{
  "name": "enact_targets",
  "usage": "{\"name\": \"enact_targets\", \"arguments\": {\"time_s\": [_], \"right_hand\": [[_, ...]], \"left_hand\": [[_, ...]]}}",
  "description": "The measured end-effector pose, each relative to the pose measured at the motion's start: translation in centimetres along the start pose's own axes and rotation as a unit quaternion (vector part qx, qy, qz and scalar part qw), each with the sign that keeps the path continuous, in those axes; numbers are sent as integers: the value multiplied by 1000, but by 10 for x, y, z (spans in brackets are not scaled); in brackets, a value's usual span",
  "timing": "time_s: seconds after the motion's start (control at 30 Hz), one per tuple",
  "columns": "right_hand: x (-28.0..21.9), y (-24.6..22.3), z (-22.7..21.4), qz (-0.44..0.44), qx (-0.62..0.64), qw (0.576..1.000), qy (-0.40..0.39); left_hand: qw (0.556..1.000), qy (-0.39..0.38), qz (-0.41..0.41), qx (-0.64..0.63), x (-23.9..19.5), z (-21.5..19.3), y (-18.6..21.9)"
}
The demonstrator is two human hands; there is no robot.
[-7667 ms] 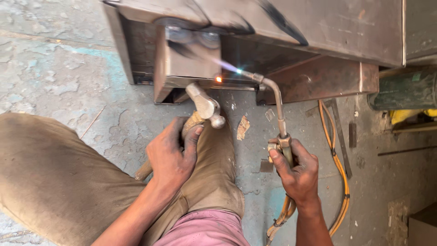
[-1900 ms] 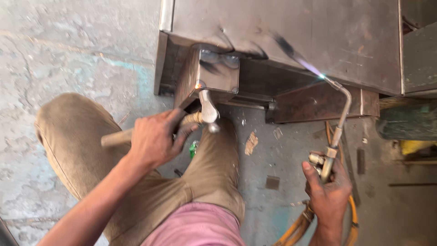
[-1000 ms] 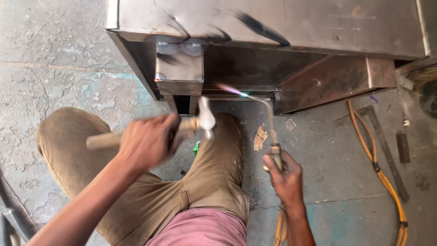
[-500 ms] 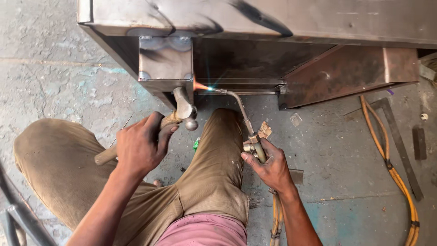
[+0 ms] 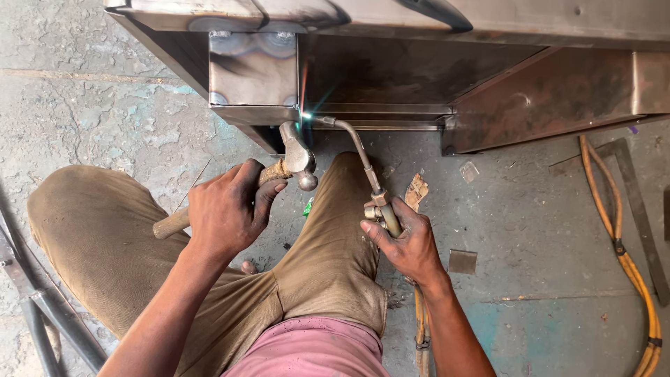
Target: The person performs gas welding on a metal structure, using a torch and a filler rod to join metal plates, while occasionally using a hammer to position the metal components.
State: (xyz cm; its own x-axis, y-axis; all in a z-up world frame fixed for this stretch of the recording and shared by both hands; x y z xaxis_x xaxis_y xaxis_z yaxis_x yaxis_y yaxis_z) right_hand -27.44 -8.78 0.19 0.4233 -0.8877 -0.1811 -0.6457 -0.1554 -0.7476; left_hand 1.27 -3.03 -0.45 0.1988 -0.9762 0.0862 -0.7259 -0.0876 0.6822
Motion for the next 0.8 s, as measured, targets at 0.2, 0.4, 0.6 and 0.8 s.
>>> {"name": "enact_targets", "arguments": {"time_s": [0.2,0.4,0.6,0.8], "right_hand": [[-3,-2,3,0,5,1000,18],[-4,-1,3,9,-15,999,28],[-1,2,2,9,1,1000,14],[0,7,2,-2,-3,1000,10]], "left_hand": [[999,15,-42,-5,-5,7,7],[996,66,-57,-24,-12,20,19],[993,83,-60,-53,-14,25,27],[993,67,-83,-47,-15,24,27]]}}
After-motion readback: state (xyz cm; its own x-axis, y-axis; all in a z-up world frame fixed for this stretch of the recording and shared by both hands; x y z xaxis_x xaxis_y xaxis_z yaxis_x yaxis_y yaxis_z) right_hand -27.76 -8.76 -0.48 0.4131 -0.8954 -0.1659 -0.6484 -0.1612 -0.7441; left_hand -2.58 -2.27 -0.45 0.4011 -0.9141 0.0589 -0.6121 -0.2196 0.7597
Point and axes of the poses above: each hand's wrist, its own x-axis towards the middle knuckle, its own z-axis out of the palm, y = z × x, the point moved 1 cm from there along x, towards the middle knuckle, and after that the axes turned 8 degrees about -x, right-handed, at the moved point
